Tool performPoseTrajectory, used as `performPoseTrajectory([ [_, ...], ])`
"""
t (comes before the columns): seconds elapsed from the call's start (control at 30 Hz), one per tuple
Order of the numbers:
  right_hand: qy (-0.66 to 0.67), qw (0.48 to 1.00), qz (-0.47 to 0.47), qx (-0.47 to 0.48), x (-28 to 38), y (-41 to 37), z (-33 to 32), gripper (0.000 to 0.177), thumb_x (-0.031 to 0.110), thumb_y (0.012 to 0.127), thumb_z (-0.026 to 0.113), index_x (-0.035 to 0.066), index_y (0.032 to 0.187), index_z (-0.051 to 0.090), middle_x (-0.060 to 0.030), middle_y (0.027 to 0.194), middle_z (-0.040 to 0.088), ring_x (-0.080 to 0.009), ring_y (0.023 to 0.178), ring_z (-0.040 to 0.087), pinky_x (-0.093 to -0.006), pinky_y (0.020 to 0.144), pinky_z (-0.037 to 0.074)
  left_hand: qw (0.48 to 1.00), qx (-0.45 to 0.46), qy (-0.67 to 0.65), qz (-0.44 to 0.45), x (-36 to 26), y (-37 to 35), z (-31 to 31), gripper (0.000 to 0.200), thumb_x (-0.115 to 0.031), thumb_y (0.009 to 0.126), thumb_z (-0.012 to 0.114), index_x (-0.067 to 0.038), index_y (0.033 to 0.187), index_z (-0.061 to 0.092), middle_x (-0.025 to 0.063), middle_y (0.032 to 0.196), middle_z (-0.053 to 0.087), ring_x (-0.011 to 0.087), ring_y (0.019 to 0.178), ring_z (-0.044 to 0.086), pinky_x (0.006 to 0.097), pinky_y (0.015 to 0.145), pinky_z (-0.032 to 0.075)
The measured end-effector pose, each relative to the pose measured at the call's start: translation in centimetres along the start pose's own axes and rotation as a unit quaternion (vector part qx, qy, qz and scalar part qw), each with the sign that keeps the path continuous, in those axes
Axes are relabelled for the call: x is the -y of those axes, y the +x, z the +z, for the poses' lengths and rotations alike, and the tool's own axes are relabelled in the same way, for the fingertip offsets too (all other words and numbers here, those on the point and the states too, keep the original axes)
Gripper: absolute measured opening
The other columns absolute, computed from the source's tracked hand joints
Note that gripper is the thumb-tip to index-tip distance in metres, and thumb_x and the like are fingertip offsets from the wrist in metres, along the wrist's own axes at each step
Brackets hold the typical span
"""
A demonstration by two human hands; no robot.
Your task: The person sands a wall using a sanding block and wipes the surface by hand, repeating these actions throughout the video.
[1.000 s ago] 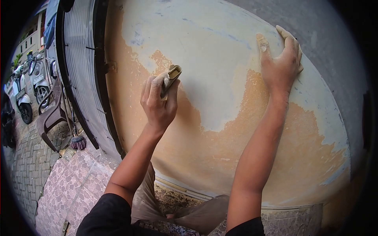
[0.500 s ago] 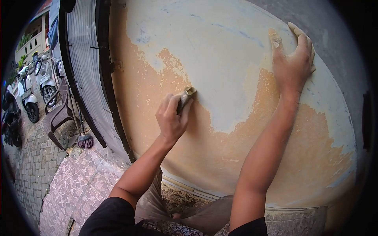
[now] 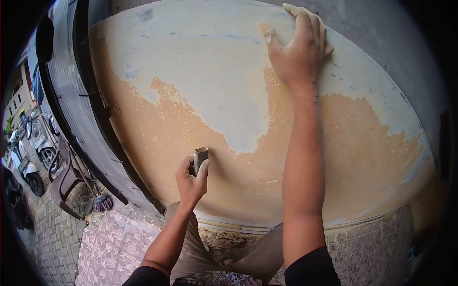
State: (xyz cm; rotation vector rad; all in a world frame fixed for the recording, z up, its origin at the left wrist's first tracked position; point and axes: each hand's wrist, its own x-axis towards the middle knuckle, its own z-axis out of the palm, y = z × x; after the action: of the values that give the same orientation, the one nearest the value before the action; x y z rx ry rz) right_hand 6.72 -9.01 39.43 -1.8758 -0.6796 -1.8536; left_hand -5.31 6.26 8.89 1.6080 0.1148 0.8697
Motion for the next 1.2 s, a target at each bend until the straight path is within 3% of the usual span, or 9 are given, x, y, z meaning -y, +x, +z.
performPoseTrajectory([
  [0.1,0.016,0.997,-0.074,-0.033,-0.1,-2.3,-0.2,0.066,0.041,0.086,0.076,0.017,0.143,0.051,-0.0119,0.150,0.044,-0.0358,0.143,0.035,-0.0592,0.114,0.024,0.999,0.021,-0.004,-0.028,-1.5,-1.8,0.3,0.013,-0.013,0.093,0.074,-0.004,0.094,0.065,0.0001,0.085,0.066,0.0043,0.077,0.057,0.0243,0.067,0.046],
  [0.27,0.323,0.928,0.102,0.158,5.1,-17.6,-6.0,0.078,0.044,0.092,0.072,0.000,0.149,0.041,-0.0274,0.151,0.035,-0.0430,0.142,0.034,-0.0517,0.115,0.030,0.980,0.096,-0.162,-0.060,-5.5,-3.8,-0.1,0.013,-0.011,0.093,0.075,-0.003,0.094,0.066,-0.0006,0.085,0.068,0.0055,0.077,0.059,0.0240,0.074,0.049],
  [0.33,0.514,0.753,0.306,0.276,7.7,-25.2,-9.3,0.070,0.040,0.099,0.064,0.000,0.149,0.037,-0.0266,0.150,0.036,-0.0368,0.137,0.041,-0.0470,0.111,0.036,0.977,0.139,-0.141,-0.076,-5.9,-4.5,-1.8,0.016,-0.010,0.091,0.076,-0.001,0.103,0.069,0.0018,0.092,0.071,0.0080,0.085,0.063,0.0262,0.080,0.051],
  [0.47,0.740,0.167,0.614,0.219,11.7,-37.9,-12.4,0.055,0.047,0.108,0.042,0.005,0.143,0.047,-0.0105,0.131,0.060,-0.0198,0.121,0.058,-0.0392,0.105,0.045,0.958,0.241,-0.120,-0.099,-4.1,-5.7,-4.2,0.031,-0.015,0.088,0.080,0.000,0.112,0.069,0.0012,0.091,0.071,0.0083,0.081,0.065,0.0249,0.074,0.053],
  [0.6,0.740,0.045,0.636,0.216,12.2,-37.7,-15.7,0.059,0.052,0.105,0.046,0.005,0.141,0.050,-0.0116,0.122,0.064,-0.0195,0.106,0.064,-0.0354,0.089,0.053,0.889,0.373,-0.104,-0.244,-4.8,-7.0,-5.3,0.035,-0.010,0.082,0.085,-0.002,0.112,0.070,-0.0001,0.089,0.071,0.0065,0.075,0.063,0.0217,0.061,0.048],
  [0.73,0.777,0.069,0.567,0.265,10.5,-37.9,-17.3,0.054,0.049,0.104,0.051,0.002,0.130,0.055,-0.0081,0.104,0.064,-0.0154,0.090,0.061,-0.0291,0.080,0.050,0.829,0.442,-0.187,-0.288,-4.2,-7.3,-5.8,0.038,-0.006,0.078,0.086,0.000,0.112,0.071,0.0082,0.097,0.074,0.0148,0.084,0.068,0.0278,0.074,0.053],
  [0.87,0.784,0.100,0.497,0.358,8.1,-38.6,-17.7,0.051,0.049,0.102,0.057,0.000,0.117,0.061,-0.0022,0.086,0.059,-0.0091,0.080,0.054,-0.0240,0.070,0.043,0.841,0.538,-0.005,-0.060,-6.2,-4.9,-5.1,0.066,-0.016,0.073,0.091,-0.001,0.131,0.062,0.0126,0.124,0.068,0.0230,0.125,0.058,0.0397,0.106,0.042],
  [1.0,0.751,0.128,0.550,0.341,5.1,-43.0,-16.9,0.055,0.048,0.102,0.057,-0.001,0.125,0.059,-0.0010,0.081,0.054,-0.0093,0.072,0.050,-0.0261,0.066,0.041,0.888,0.413,0.165,0.114,-13.4,0.9,-5.0,0.102,-0.031,0.061,0.097,-0.001,0.146,0.050,0.0147,0.130,0.065,0.0257,0.128,0.057,0.0408,0.109,0.039],
  [1.2,0.616,0.123,0.705,0.329,2.5,-52.7,-15.7,0.058,0.053,0.099,0.061,0.001,0.124,0.062,0.0012,0.077,0.053,-0.0092,0.069,0.053,-0.0257,0.063,0.044,0.789,0.204,0.272,0.511,-24.2,8.6,1.5,0.090,-0.025,0.070,0.091,-0.009,0.148,0.050,0.0144,0.130,0.065,0.0331,0.123,0.059,0.0439,0.105,0.046],
])
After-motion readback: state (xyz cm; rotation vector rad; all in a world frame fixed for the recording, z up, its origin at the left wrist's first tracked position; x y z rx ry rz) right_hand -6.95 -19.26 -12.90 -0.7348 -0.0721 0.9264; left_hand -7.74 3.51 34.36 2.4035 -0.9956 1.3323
